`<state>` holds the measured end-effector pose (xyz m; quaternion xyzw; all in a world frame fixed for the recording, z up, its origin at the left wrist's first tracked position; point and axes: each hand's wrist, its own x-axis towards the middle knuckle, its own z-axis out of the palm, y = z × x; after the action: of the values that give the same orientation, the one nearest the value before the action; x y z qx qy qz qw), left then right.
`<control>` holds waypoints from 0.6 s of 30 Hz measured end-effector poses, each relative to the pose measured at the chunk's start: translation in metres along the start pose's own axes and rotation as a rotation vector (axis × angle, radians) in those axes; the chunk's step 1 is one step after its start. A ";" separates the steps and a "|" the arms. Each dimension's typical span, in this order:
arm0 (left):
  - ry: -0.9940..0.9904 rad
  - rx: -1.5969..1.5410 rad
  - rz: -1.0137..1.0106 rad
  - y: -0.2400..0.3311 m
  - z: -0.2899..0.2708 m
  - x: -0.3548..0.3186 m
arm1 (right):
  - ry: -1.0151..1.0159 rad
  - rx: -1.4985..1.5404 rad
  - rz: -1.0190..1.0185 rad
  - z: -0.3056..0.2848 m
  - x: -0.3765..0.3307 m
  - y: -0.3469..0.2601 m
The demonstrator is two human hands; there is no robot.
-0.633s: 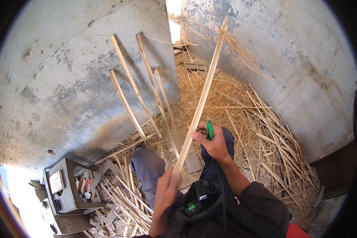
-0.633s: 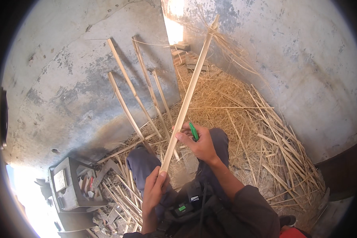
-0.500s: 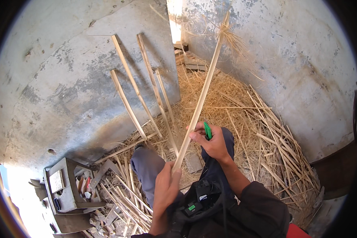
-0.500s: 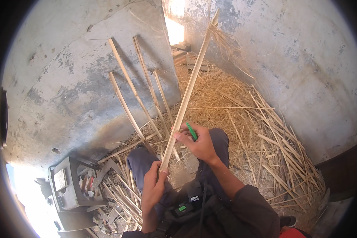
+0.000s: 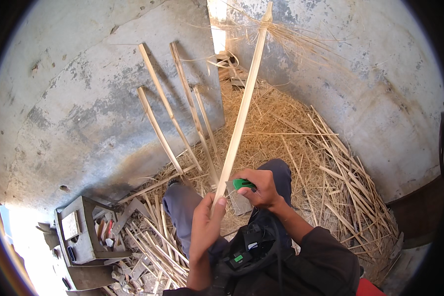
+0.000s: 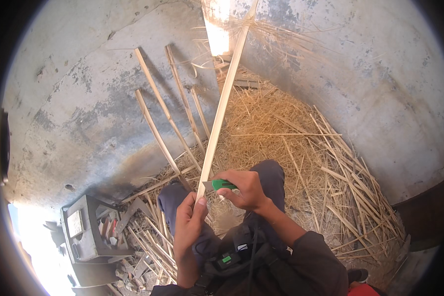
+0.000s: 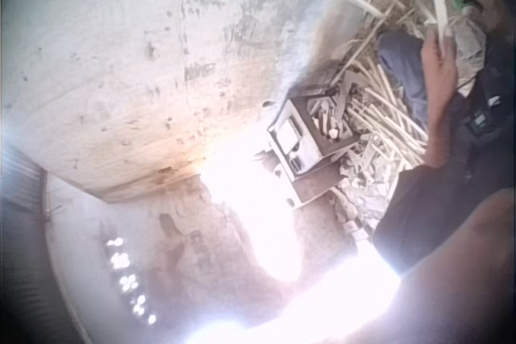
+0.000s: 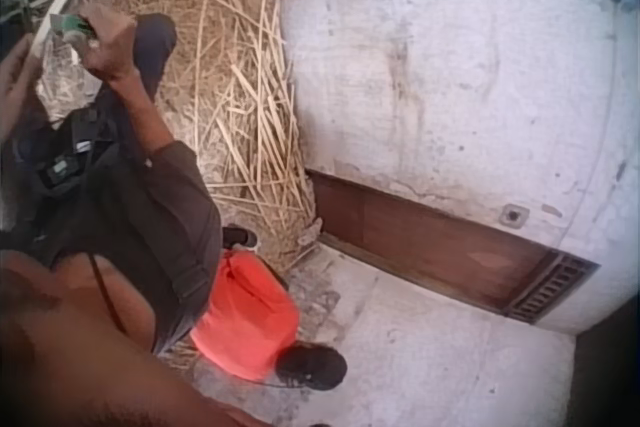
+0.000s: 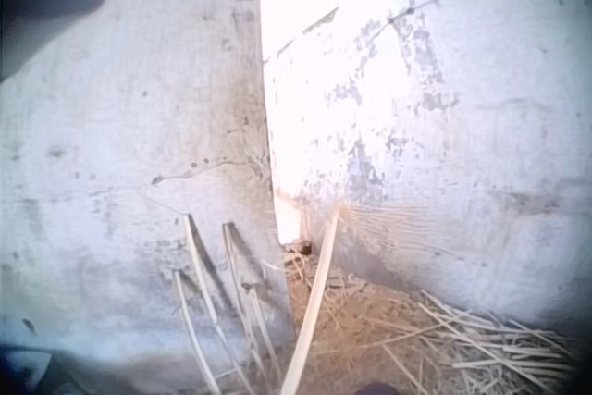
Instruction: The person sits on the floor and uses a green utility knife to peel the outer layer off a long bamboo stick. They hold the stick with their left hand and scrape downwards with the knife in their right hand, repeating the motion along the length of the stick.
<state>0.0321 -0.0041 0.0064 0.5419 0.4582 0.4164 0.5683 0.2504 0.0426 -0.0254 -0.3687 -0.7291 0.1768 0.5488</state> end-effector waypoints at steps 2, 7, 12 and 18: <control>-0.016 -0.055 0.012 0.003 0.003 0.000 | 0.004 -0.063 -0.052 0.002 -0.002 0.001; -0.028 -0.018 0.007 0.006 0.004 -0.002 | -0.034 -0.196 -0.091 -0.004 -0.001 -0.003; -0.003 0.106 -0.002 0.008 0.002 -0.004 | 0.028 -0.296 -0.152 -0.004 0.002 -0.003; -0.002 0.258 -0.044 0.005 -0.001 -0.011 | 0.109 -0.324 -0.053 -0.017 0.007 -0.001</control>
<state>0.0291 -0.0146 0.0126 0.6005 0.5194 0.3409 0.5034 0.2652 0.0449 -0.0146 -0.4421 -0.7267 0.0221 0.5253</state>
